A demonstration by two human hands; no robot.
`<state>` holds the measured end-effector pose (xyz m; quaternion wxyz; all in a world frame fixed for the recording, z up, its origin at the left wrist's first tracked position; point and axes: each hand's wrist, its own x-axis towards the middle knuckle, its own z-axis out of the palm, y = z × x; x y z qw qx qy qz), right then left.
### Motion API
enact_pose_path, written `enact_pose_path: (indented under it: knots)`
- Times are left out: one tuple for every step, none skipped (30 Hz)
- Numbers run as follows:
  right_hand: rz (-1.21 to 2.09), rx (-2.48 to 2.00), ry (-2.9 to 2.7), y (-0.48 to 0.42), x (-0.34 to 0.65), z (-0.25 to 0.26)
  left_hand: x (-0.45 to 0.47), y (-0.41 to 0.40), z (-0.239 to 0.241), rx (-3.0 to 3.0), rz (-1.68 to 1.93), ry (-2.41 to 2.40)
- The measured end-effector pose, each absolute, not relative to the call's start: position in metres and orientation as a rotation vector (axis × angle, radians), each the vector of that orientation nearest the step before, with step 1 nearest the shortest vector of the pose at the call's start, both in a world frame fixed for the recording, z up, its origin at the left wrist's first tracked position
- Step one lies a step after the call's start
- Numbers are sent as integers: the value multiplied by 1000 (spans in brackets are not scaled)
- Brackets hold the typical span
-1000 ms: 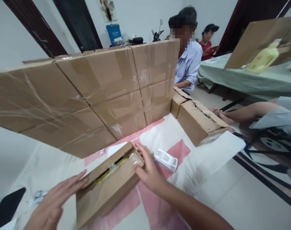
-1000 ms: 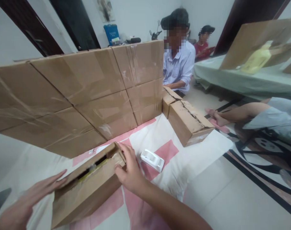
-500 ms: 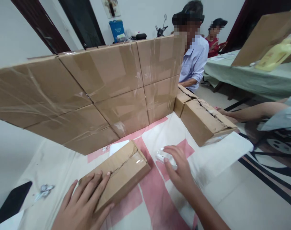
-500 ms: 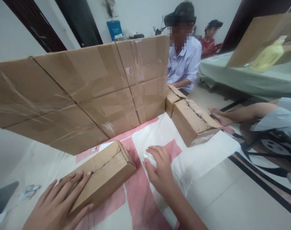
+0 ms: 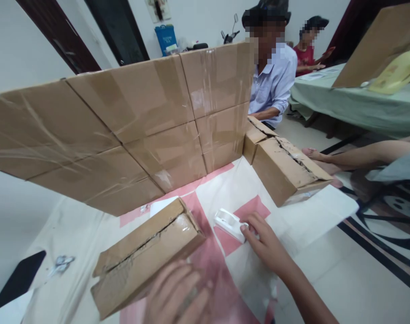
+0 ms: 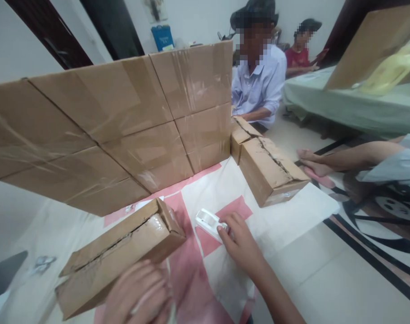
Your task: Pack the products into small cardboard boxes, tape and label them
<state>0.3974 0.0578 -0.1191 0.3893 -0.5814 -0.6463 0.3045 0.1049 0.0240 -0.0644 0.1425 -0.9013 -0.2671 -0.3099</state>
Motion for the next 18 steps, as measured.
enact_pose_path:
  knots:
    - [779,-1481,-1637,60,397,-119,125,25,-76,-2656,-944,-762]
    - [781,-1495,-1625,63,396,-119,146,28,-88,-2717,-965,-798]
    - [785,-1512,-1613,67,395,-119,164,33,-100,-2743,-1005,-877]
    - [793,-1523,-1608,70,395,-118,181,39,-110,-2770,-1001,-952]
    - [806,-1531,-1611,74,394,-117,195,47,-120,-2781,-1001,-1020]
    - [825,-1532,-1622,77,394,-116,206,54,-129,-2779,-994,-1106]
    - [848,-1530,-1639,80,393,-115,213,61,-137,-2778,-984,-1184]
    - [869,-1531,-1655,84,393,-115,218,67,-145,-2775,-982,-1255]
    - [887,-1540,-1664,87,393,-114,221,72,-152,-2776,-981,-1315]
    - [903,-1555,-1667,90,393,-115,221,76,-158,-2782,-986,-1356]
    - [917,-1570,-1666,92,393,-116,221,78,-163,-2784,-998,-1385]
    - [928,-1583,-1665,95,394,-117,220,80,-167,-2778,-1017,-1405]
    - [935,-1590,-1665,96,394,-118,219,80,-170,-2763,-1038,-1424]
    - [937,-1587,-1666,98,396,-118,217,81,-172,-2745,-1057,-1446]
    - [935,-1573,-1671,99,397,-119,217,81,-172,-2725,-1077,-1470]
    - [927,-1555,-1677,99,398,-118,216,81,-172,-2713,-1094,-1477]
    - [911,-1539,-1680,98,399,-117,217,82,-172,-2716,-1104,-1466]
    - [891,-1529,-1684,97,400,-115,218,82,-171,-2727,-1106,-1450]
